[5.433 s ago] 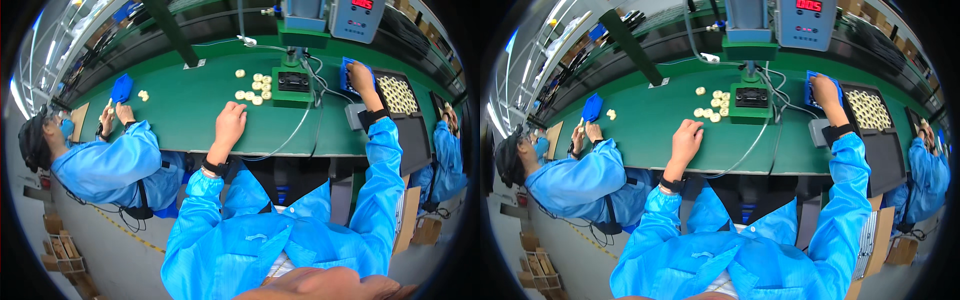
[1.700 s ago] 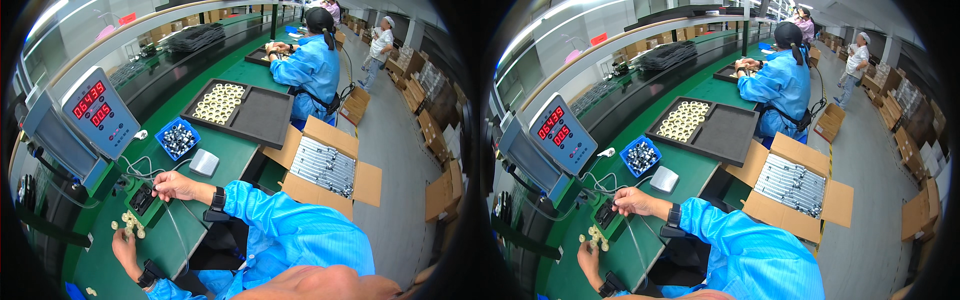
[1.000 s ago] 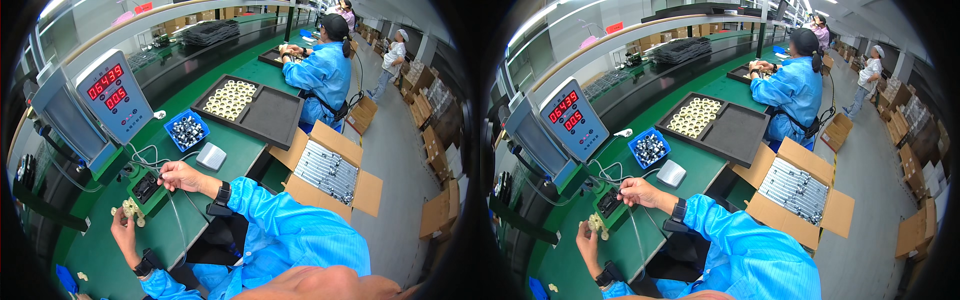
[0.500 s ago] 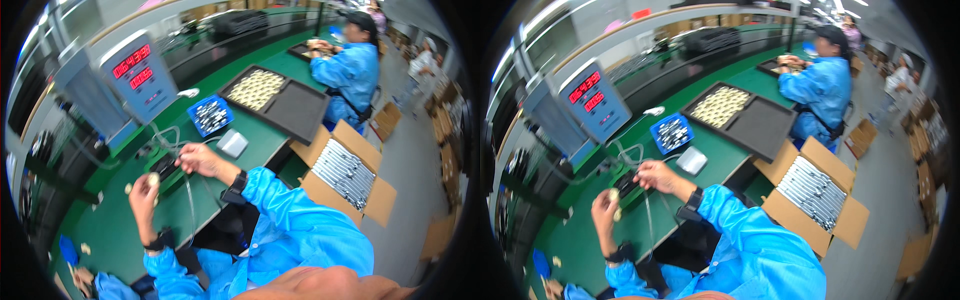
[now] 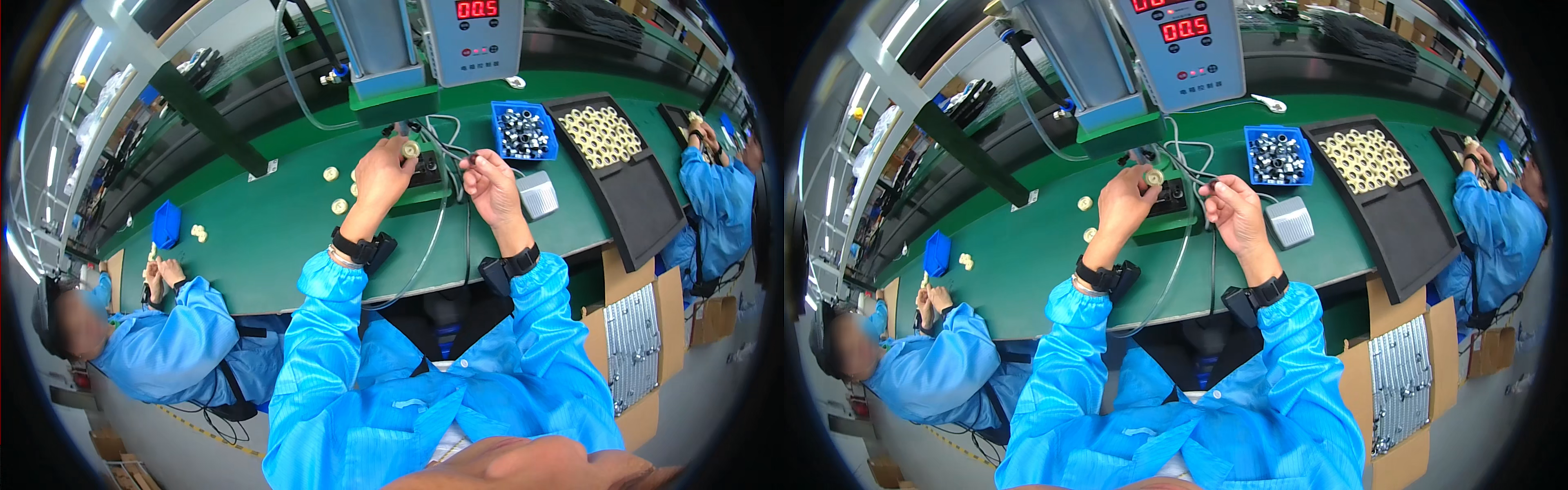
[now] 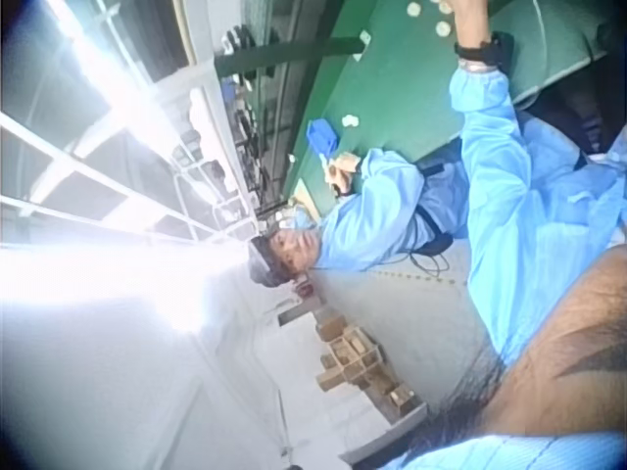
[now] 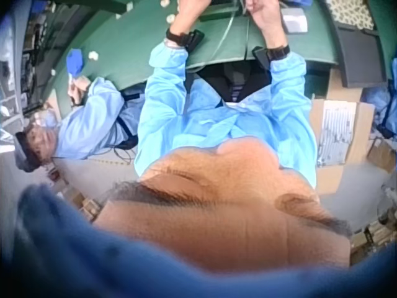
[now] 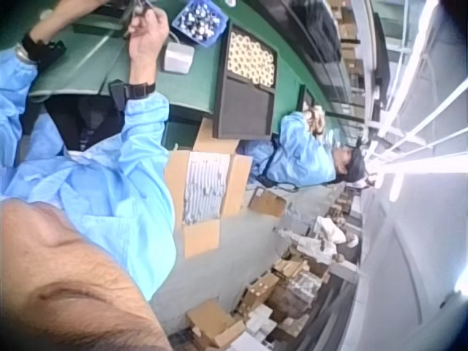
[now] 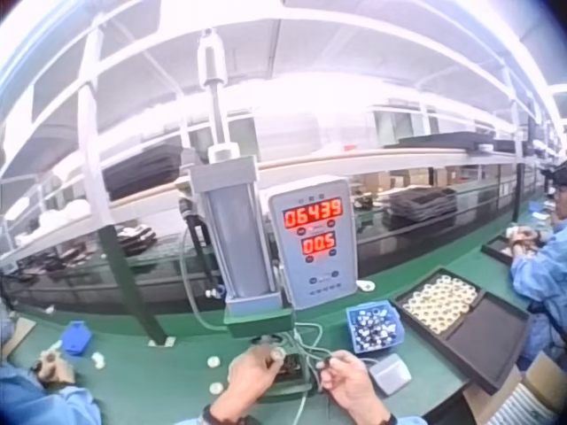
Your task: The recorder is assembling small circular components, possibly inserting metal wires or pins using a small manual press machine.
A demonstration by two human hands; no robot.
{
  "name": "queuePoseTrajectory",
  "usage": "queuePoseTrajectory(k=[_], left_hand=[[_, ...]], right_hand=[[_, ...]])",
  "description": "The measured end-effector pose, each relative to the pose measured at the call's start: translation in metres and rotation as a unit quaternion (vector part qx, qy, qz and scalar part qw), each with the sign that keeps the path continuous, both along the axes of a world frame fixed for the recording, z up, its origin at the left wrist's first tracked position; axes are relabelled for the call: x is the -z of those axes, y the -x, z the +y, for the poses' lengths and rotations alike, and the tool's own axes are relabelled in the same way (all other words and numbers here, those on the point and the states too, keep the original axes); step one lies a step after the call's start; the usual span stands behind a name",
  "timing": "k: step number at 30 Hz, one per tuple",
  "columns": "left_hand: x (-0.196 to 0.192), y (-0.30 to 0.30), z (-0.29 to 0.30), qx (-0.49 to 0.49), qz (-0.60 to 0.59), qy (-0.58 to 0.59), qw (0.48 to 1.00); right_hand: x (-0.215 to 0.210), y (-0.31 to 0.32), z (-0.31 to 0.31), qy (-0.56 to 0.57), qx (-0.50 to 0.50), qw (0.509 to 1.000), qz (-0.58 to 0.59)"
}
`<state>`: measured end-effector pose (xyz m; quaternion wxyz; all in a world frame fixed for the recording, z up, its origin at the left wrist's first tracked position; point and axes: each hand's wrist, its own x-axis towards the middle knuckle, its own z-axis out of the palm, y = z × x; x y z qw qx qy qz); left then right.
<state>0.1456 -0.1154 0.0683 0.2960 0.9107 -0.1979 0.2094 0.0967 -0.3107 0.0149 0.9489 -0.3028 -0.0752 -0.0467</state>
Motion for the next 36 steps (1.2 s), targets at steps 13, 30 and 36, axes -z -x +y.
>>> queuePoseTrajectory(k=[13,30,36], left_hand=[[0.01,-0.003,0.017,0.078,0.132,0.042,0.987],[0.019,-0.002,0.017,0.081,-0.071,0.011,0.994],[0.02,-0.002,0.018,0.078,-0.024,0.008,0.997]], right_hand=[[-0.004,0.008,-0.001,0.01,-0.016,1.0,-0.013],[0.002,0.006,-0.004,0.033,0.012,0.999,0.028],[0.003,0.004,-0.003,0.044,0.02,0.998,0.028]])
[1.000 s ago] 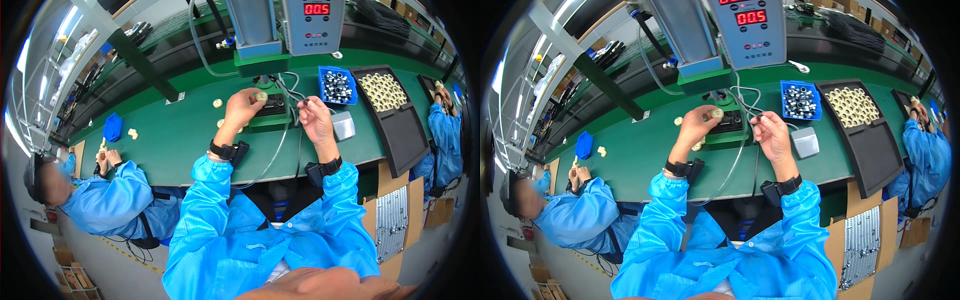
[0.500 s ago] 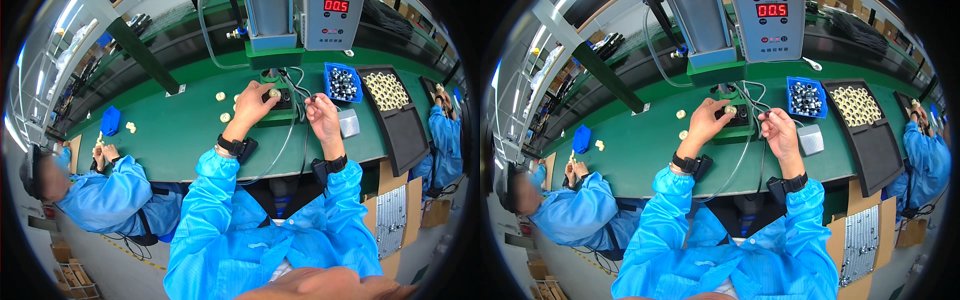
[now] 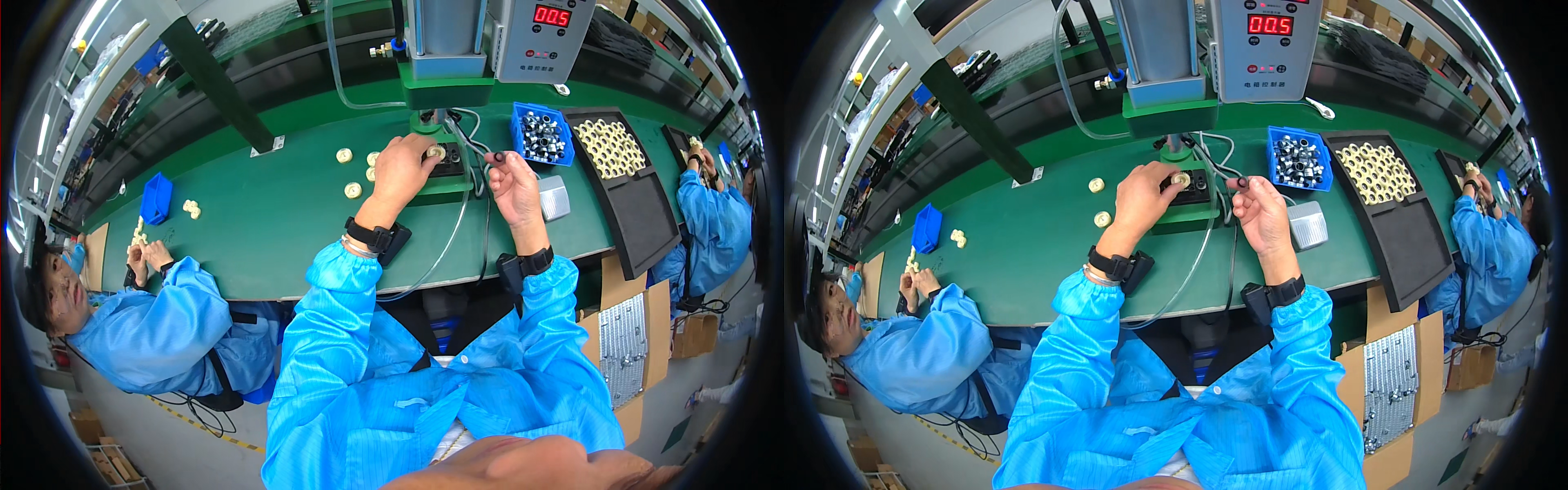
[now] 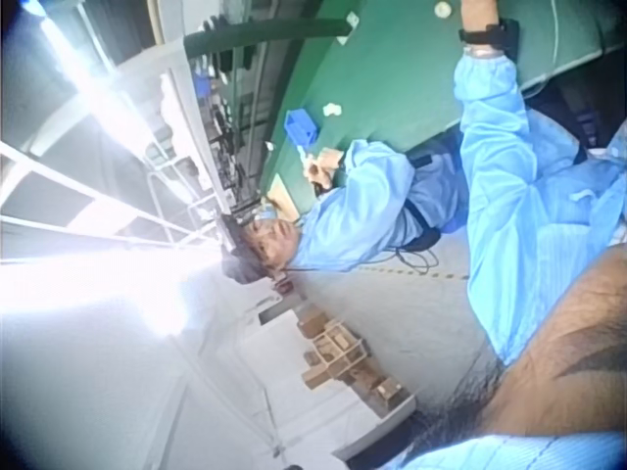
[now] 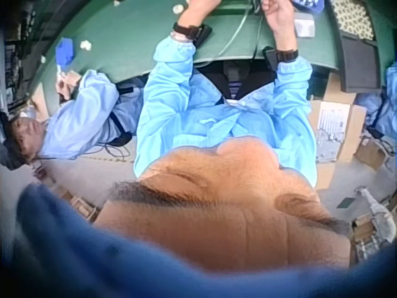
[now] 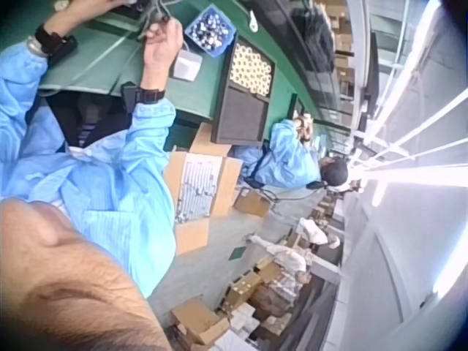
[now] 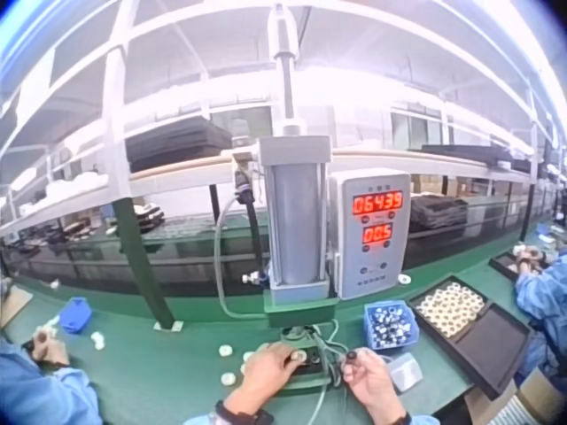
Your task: The recorder is assembling small circular components, possibly inserting metal wires or pins using a small manual press machine.
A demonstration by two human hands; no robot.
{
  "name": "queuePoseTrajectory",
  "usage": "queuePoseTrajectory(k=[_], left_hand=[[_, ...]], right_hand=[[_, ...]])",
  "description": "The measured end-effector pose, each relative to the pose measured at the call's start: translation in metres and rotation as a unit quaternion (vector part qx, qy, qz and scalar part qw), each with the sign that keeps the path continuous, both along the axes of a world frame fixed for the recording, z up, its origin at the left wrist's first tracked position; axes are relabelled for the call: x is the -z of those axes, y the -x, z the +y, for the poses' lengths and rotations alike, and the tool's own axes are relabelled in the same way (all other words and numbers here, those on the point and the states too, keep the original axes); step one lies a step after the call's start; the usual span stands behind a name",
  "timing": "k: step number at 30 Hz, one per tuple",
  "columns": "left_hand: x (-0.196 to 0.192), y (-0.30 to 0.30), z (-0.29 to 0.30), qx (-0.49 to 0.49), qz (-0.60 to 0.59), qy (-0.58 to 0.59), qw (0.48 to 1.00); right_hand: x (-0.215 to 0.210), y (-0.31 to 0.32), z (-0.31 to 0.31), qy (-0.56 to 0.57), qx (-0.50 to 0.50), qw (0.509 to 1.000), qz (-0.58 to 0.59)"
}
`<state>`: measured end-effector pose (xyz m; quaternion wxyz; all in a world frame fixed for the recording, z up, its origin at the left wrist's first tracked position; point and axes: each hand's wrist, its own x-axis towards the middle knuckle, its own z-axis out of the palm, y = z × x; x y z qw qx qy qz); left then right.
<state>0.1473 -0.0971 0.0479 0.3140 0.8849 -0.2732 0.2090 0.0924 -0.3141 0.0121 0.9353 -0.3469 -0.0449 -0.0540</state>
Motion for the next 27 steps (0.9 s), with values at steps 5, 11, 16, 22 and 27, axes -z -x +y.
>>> queuePoseTrajectory(k=[5,11,16,22,27], left_hand=[[-0.009,0.002,0.013,0.0,-0.003,0.021,1.0],[-0.031,0.004,0.073,-0.189,-0.002,-0.057,0.98],[-0.024,-0.007,0.099,-0.241,-0.014,-0.007,0.97],[-0.026,-0.012,0.09,-0.214,0.022,0.03,0.976],[-0.026,-0.009,0.106,-0.203,0.023,0.054,0.977]], right_hand=[[0.003,-0.006,0.003,0.014,0.011,1.0,-0.005],[-0.032,-0.02,0.036,-0.052,-0.079,0.991,0.099],[-0.05,-0.049,0.076,-0.082,-0.072,0.987,0.115],[-0.054,-0.045,0.074,-0.137,-0.065,0.985,0.077],[-0.075,-0.033,0.097,-0.107,-0.037,0.978,0.175]])
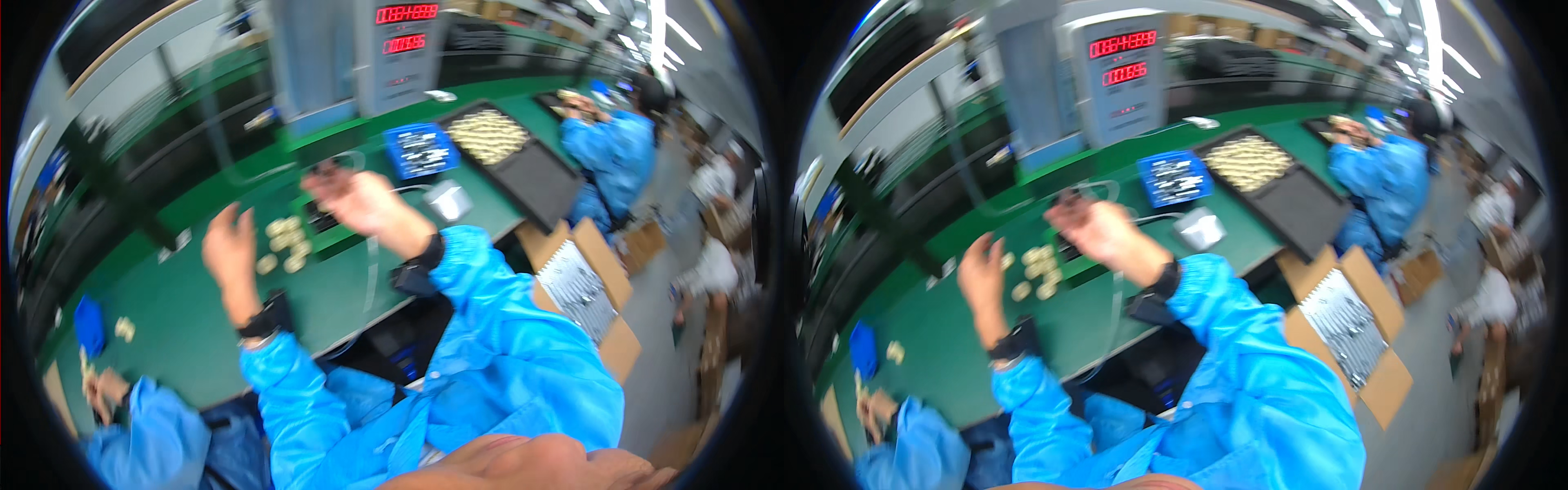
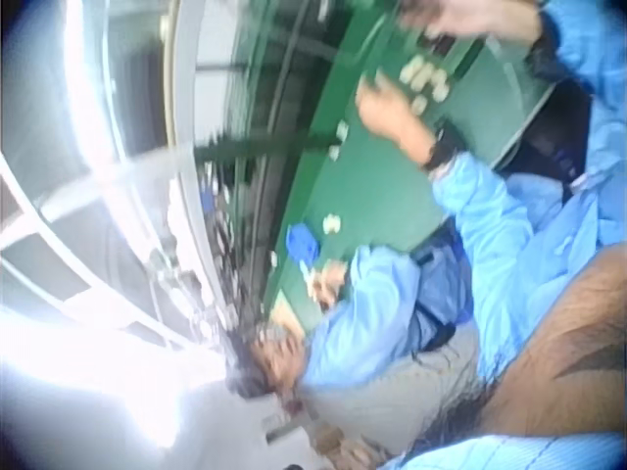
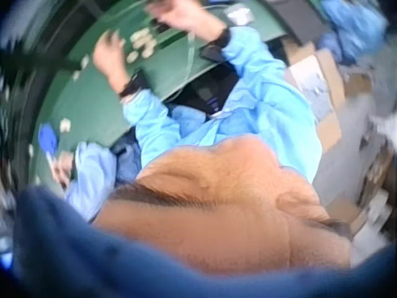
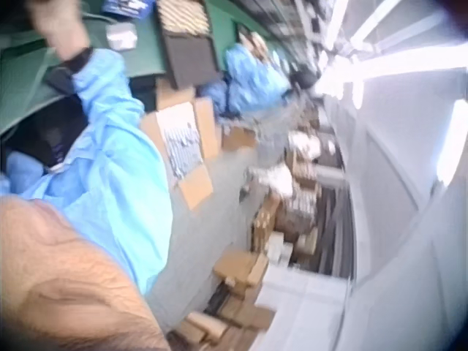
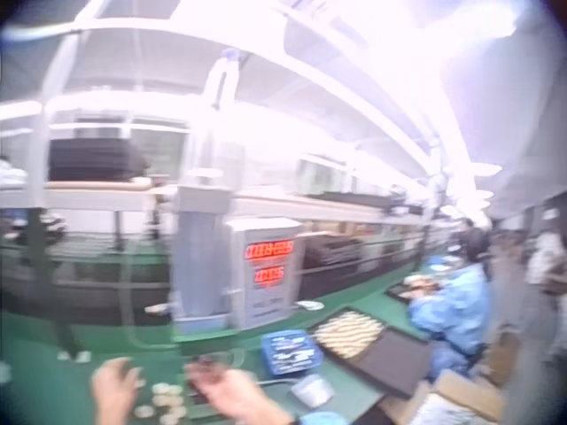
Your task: The recorder is assembling small circular components, possibly inserting metal wires or pins using a small manual press machine.
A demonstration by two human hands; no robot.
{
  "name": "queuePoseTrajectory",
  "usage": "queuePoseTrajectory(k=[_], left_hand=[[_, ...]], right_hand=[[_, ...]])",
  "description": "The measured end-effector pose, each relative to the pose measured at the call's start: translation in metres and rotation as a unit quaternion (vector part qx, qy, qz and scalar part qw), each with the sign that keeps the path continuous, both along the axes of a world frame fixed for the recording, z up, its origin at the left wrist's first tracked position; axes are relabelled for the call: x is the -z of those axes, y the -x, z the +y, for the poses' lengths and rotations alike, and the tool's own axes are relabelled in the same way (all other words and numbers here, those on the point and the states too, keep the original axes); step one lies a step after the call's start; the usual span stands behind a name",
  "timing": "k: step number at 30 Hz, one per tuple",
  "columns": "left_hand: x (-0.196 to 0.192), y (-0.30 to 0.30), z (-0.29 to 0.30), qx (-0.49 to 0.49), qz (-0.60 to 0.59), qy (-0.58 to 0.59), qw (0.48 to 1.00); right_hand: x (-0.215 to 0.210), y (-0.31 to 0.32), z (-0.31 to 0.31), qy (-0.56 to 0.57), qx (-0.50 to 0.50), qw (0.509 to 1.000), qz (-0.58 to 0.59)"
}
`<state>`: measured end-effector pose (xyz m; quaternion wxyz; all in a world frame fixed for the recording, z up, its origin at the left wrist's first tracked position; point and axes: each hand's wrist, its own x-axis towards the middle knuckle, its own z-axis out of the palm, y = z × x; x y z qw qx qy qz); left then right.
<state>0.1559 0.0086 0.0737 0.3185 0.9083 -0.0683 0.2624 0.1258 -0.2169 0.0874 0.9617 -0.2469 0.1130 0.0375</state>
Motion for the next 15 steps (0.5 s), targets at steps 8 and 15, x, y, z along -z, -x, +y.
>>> queuePoseTrajectory(k=[8,15], left_hand=[[-0.015,0.009,-0.009,0.039,0.023,0.009,0.999],[-0.004,0.004,-0.011,0.058,0.009,-0.008,0.998]], right_hand=[[-0.027,0.01,-0.001,-0.033,-0.034,0.998,0.035],[-0.002,0.004,-0.005,0.151,-0.01,0.988,-0.041]])
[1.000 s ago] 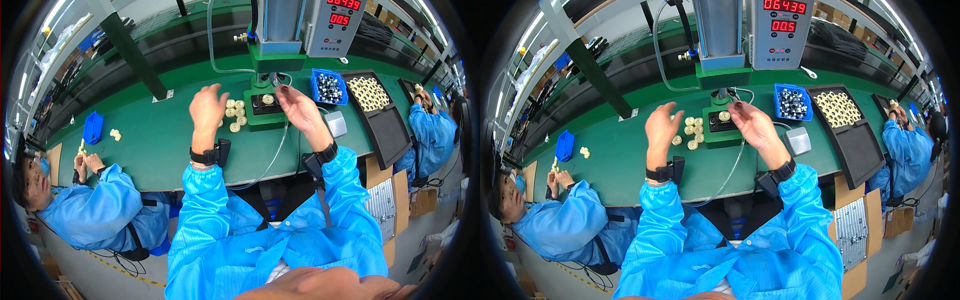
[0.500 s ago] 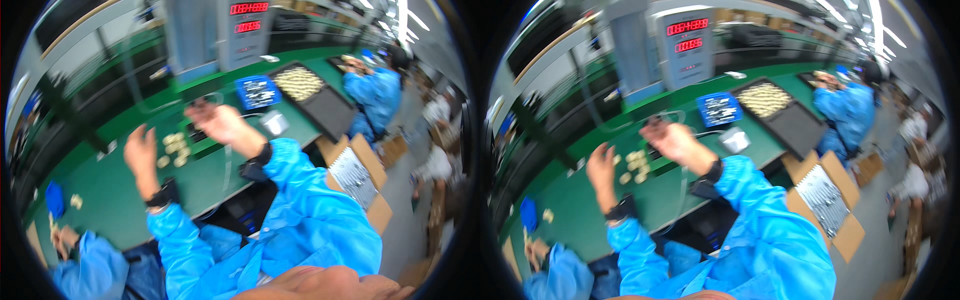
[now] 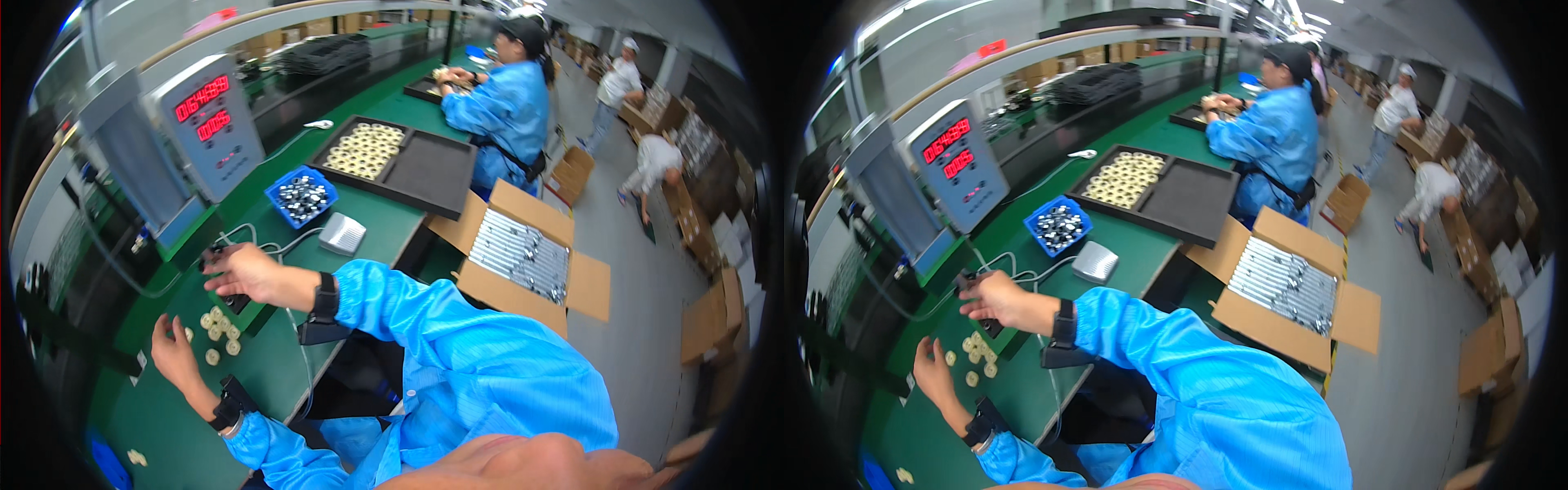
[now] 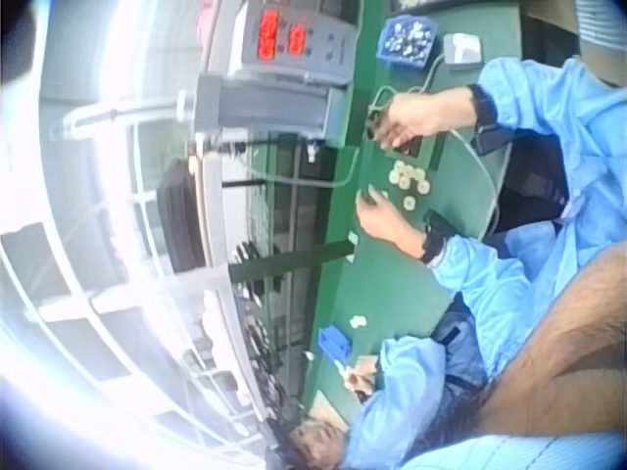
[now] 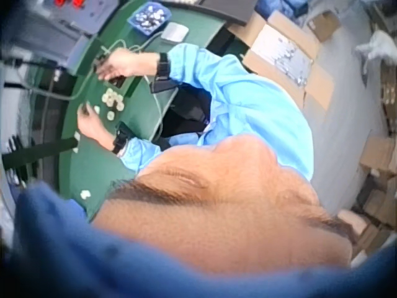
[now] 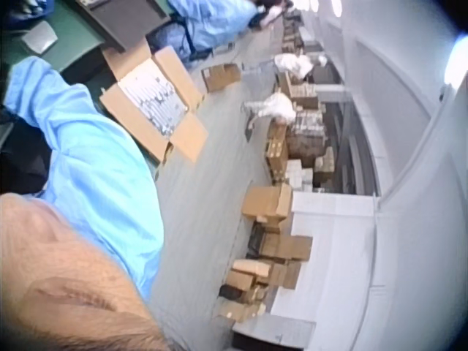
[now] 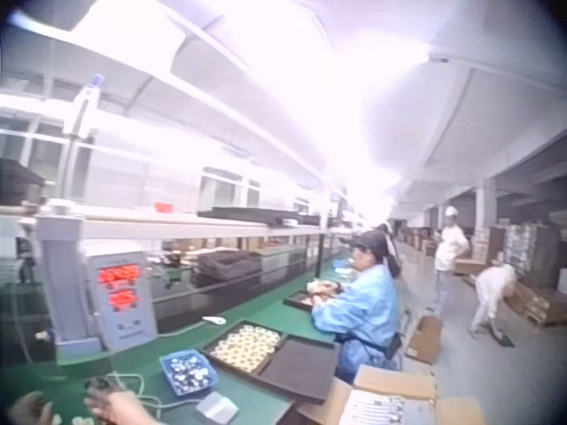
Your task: The recorder is assembling small circular components, possibly inserting metal wires or pins using a small manual press machine.
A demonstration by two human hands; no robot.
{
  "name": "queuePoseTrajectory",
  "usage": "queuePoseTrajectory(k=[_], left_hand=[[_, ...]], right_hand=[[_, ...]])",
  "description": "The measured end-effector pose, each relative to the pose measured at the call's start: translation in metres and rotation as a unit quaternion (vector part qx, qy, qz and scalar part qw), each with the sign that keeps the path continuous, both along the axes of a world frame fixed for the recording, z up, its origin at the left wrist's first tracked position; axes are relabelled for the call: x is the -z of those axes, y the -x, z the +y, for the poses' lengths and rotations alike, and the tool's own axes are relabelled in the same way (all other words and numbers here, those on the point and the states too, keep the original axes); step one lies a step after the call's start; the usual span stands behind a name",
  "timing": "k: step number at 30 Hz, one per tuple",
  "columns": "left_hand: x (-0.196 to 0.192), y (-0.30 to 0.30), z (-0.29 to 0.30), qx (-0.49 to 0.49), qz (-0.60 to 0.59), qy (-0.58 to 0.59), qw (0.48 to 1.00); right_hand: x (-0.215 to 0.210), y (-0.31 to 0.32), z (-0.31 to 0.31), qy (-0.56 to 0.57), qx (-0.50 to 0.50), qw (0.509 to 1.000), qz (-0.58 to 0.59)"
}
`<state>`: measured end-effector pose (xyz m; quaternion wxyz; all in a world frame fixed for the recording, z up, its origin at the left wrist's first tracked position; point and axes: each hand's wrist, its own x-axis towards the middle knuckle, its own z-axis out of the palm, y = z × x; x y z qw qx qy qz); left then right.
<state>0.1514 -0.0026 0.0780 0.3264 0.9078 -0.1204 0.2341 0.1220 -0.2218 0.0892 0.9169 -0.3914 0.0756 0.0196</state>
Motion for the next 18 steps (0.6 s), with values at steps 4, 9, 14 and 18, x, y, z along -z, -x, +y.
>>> queuePoseTrajectory(k=[4,9,14,18], left_hand=[[-0.001,-0.003,0.002,0.008,0.039,-0.024,0.999],[0.002,-0.012,-0.005,0.02,0.071,-0.047,0.996],[0.007,-0.015,-0.004,0.025,0.066,-0.068,0.995],[0.017,-0.018,-0.006,0.027,0.054,-0.075,0.995]], right_hand=[[0.009,-0.009,0.011,0.119,0.071,0.988,-0.062],[0.009,-0.013,0.006,0.096,0.098,0.987,-0.079],[0.009,-0.015,0.002,0.035,0.05,0.996,-0.061],[0.014,-0.016,-0.003,-0.032,0.009,0.998,-0.053]])
